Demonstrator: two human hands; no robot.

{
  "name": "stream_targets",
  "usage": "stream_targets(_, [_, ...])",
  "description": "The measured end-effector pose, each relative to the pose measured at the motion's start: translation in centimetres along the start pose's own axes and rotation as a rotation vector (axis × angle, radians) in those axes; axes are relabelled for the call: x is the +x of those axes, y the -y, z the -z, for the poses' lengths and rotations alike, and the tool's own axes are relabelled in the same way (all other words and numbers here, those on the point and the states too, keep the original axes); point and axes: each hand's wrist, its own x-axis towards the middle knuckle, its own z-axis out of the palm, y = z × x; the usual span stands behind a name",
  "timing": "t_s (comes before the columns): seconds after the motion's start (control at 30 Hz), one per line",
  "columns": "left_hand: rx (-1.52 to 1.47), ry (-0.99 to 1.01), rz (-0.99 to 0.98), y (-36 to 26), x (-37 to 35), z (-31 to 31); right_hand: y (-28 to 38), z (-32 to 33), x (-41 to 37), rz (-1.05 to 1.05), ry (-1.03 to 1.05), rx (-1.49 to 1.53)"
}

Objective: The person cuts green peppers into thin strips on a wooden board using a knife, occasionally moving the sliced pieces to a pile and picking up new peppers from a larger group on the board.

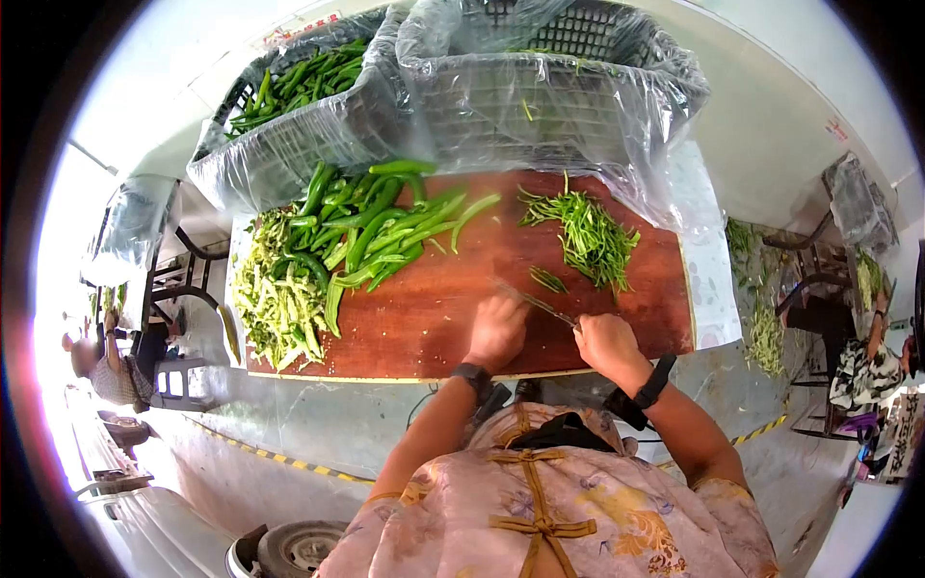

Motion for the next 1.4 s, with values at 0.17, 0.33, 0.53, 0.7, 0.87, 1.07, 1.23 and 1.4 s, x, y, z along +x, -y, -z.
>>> stream_targets(0.17, [0.031,-0.026,0.007,0.0,0.2,-0.1,0.3,0.4,0.4,-0.025,0.01,-0.015])
stream_targets(0.33, [-0.003,-0.021,0.022,-0.1,0.4,-0.1,0.2,0.5,0.6,-0.003,0.016,-0.012])
stream_targets(0.53, [-0.038,-0.025,0.028,0.0,0.5,0.0,0.3,1.3,1.0,-0.007,0.052,-0.028])
stream_targets(0.7, [-0.067,0.001,0.042,0.2,0.5,0.0,0.2,0.5,2.4,0.012,0.101,-0.053])
stream_targets(0.87, [-0.096,0.008,0.047,0.3,0.5,-0.2,0.7,-1.3,5.5,0.1,-0.021,0.029])
stream_targets(1.07, [-0.068,0.028,-0.039,1.1,0.7,0.3,-0.5,-1.7,5.8,-0.006,-0.12,0.107])
stream_targets(1.23, [-0.046,-0.007,-0.118,1.7,0.4,1.0,-0.7,-0.1,2.5,-0.089,-0.079,0.09])
stream_targets(1.4, [0.006,0.003,0.025,1.2,0.1,1.1,0.0,0.3,2.0,-0.024,-0.094,0.032])
